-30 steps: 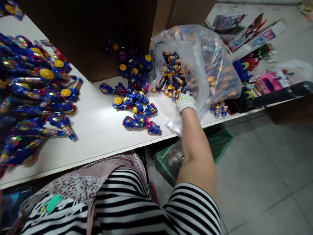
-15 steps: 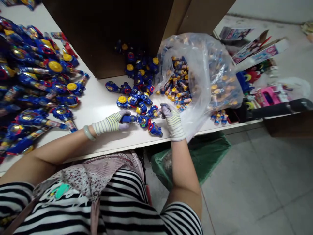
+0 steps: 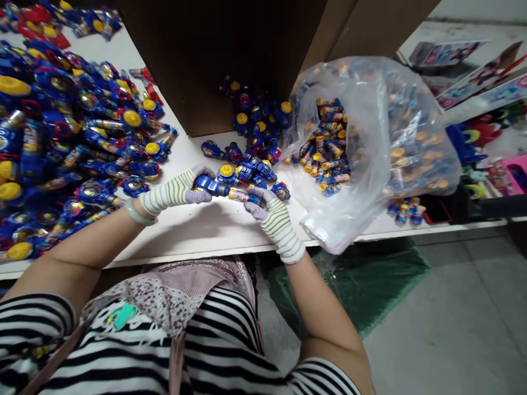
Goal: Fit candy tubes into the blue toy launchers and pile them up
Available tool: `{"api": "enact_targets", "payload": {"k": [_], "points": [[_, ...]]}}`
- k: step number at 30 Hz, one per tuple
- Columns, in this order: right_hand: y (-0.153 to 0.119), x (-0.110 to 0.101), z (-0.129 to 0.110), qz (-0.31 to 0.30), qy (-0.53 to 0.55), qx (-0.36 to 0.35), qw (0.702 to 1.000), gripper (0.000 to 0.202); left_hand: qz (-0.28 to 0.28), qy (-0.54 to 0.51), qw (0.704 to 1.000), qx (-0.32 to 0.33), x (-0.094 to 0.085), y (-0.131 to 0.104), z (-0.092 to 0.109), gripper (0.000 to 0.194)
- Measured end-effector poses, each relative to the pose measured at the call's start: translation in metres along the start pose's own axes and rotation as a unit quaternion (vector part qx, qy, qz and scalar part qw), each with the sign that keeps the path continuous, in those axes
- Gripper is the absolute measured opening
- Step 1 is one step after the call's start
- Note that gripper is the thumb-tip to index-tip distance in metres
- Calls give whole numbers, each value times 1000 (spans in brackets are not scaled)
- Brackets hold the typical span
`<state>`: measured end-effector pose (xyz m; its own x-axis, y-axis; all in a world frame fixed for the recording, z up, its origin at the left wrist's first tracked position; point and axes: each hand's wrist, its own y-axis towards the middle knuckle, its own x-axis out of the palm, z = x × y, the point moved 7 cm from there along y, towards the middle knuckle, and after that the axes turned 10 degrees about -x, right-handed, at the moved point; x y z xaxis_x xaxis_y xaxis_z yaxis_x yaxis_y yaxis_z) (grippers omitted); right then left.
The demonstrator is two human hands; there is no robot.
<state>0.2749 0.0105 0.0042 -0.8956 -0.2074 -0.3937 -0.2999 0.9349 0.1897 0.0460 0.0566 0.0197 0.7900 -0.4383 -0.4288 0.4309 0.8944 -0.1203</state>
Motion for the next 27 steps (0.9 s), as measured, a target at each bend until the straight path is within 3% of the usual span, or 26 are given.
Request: {"api": "enact_targets", "payload": {"k": [4, 7, 9, 11, 13, 15, 17, 20, 23, 25, 27], "points": [[4, 18, -12, -94, -132, -44, 986, 48, -28, 2, 1000, 12, 8, 0, 2, 49], [9, 30, -21, -180, -288, -55, 939, 43, -55, 8, 998, 20, 15, -1, 2, 42], [12, 33, -26, -212, -331, -55, 918, 41, -65, 18, 997, 32, 15, -2, 5, 38], [12, 35, -27, -232, -287, -51, 928, 42, -77, 31, 995, 53, 13, -6, 10, 37], [7, 43, -24, -261, -167, -28, 951, 47, -99, 58, 990, 81, 14, -10, 16, 39], [-2, 54, -16, -285, -27, 27, 958, 54, -116, 95, 983, 107, 16, -14, 20, 39], [-7, 61, -9, -274, 44, 81, 957, 59, -110, 117, 981, 111, 15, -15, 20, 38], [1, 57, -9, -227, -45, 66, 971, 56, -87, 111, 988, 65, 9, -12, 15, 38], [14, 49, -25, -202, -203, 18, 958, 46, -58, 86, 994, 20, -3, -11, 15, 40], [18, 53, -35, -212, -204, 14, 956, 45, -31, 79, 996, 20, -13, -13, 21, 41], [18, 66, -42, -236, -121, 17, 964, 47, -24, 88, 995, 37, -22, -18, 27, 41]]}}
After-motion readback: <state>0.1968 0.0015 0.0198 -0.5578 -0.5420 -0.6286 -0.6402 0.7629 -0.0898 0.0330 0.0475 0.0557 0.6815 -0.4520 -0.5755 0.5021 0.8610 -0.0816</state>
